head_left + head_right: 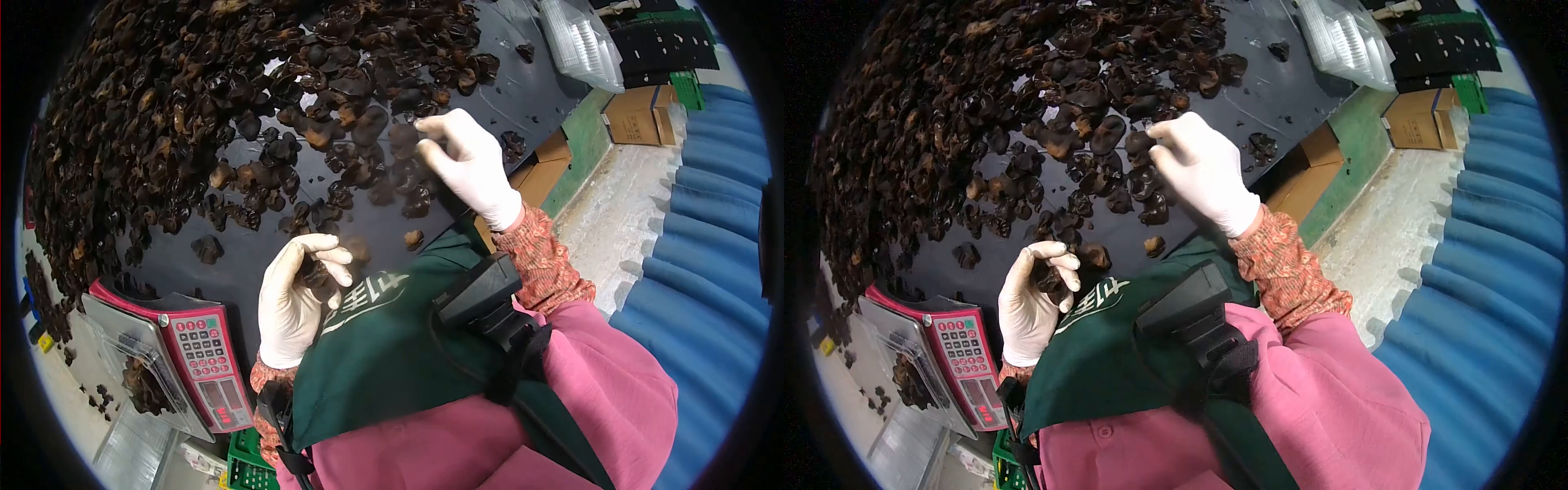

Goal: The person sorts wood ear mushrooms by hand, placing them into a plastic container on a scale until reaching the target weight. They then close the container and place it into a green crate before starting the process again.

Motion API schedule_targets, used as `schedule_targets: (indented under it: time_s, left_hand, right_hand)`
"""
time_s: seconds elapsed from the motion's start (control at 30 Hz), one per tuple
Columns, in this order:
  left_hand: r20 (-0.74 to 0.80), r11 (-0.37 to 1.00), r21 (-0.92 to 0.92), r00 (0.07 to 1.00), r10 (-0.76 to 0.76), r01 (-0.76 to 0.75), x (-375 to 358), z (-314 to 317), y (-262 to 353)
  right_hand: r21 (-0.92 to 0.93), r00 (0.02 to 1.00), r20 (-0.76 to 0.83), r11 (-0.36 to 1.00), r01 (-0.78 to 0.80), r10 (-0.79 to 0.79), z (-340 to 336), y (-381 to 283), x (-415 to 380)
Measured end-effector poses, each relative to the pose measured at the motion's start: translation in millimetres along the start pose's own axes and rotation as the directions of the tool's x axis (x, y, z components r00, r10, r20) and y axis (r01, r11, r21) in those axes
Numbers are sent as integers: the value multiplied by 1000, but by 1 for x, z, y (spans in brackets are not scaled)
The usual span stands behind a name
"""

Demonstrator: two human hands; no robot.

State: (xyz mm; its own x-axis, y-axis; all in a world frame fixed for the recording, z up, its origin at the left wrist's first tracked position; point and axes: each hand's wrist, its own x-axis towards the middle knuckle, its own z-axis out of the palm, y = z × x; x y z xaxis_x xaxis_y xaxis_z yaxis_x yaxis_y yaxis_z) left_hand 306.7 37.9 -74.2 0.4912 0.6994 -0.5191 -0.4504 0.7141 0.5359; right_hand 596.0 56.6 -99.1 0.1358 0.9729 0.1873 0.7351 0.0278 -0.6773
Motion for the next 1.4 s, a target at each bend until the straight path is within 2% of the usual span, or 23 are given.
schedule_targets:
  time_s: [0.07,0.13,0.23,0.33,0.47,0.5,0.53,0.6,0.7,0.83,0.93,0.97,1.07,1.1,1.2,1.3,1.4]
  left_hand:
    - [8,1000,11,1000,-17,17,1,0,-2]
    - [11,999,28,1000,-26,26,2,1,-3]
    - [4,999,30,1000,-28,28,3,4,-2]
    - [3,1000,2,1000,-24,24,2,2,-2]
    - [-6,1000,11,1000,-23,23,4,2,-4]
    - [-3,999,11,1000,-31,31,5,5,-4]
    - [0,999,10,999,-38,38,6,7,-4]
    - [-5,999,11,999,-51,52,5,9,-4]
    - [-7,999,-5,999,-46,46,5,7,-5]
    - [-5,998,-32,998,-62,61,8,8,-7]
    - [5,996,-36,996,-84,84,11,9,-9]
    - [16,995,-40,996,-93,94,11,9,-9]
    - [24,993,-60,994,-105,106,10,8,-8]
    - [16,992,-71,995,-101,102,9,9,-8]
    - [7,994,-76,997,-81,81,8,8,-8]
    - [4,995,-70,997,-71,71,10,7,-8]
    - [2,994,-68,997,-82,82,10,8,-8]
  right_hand:
    - [-318,974,175,927,197,-147,-5,-7,3]
    - [-357,963,142,896,265,-229,4,1,0]
    - [-207,990,1,969,135,-138,8,6,0]
    - [-9,997,-44,998,-62,62,8,14,0]
    - [-149,992,98,984,98,-83,-7,3,9]
    - [-330,979,115,923,199,-170,-2,5,9]
    - [-398,961,134,875,276,-242,3,10,10]
    - [-366,968,77,897,250,-238,10,16,14]
    - [-188,995,0,977,102,-104,9,18,12]
    - [6,996,-31,996,-87,87,1,7,8]
    - [-175,997,44,982,66,-59,-2,0,14]
    - [-311,988,102,940,139,-112,3,7,16]
    - [-323,982,120,929,180,-148,9,2,24]
    - [-301,982,166,944,136,-89,7,0,26]
    - [-254,962,223,943,213,-157,7,9,29]
    - [-257,965,234,949,180,-119,7,17,30]
    - [-235,968,189,949,209,-167,5,8,27]
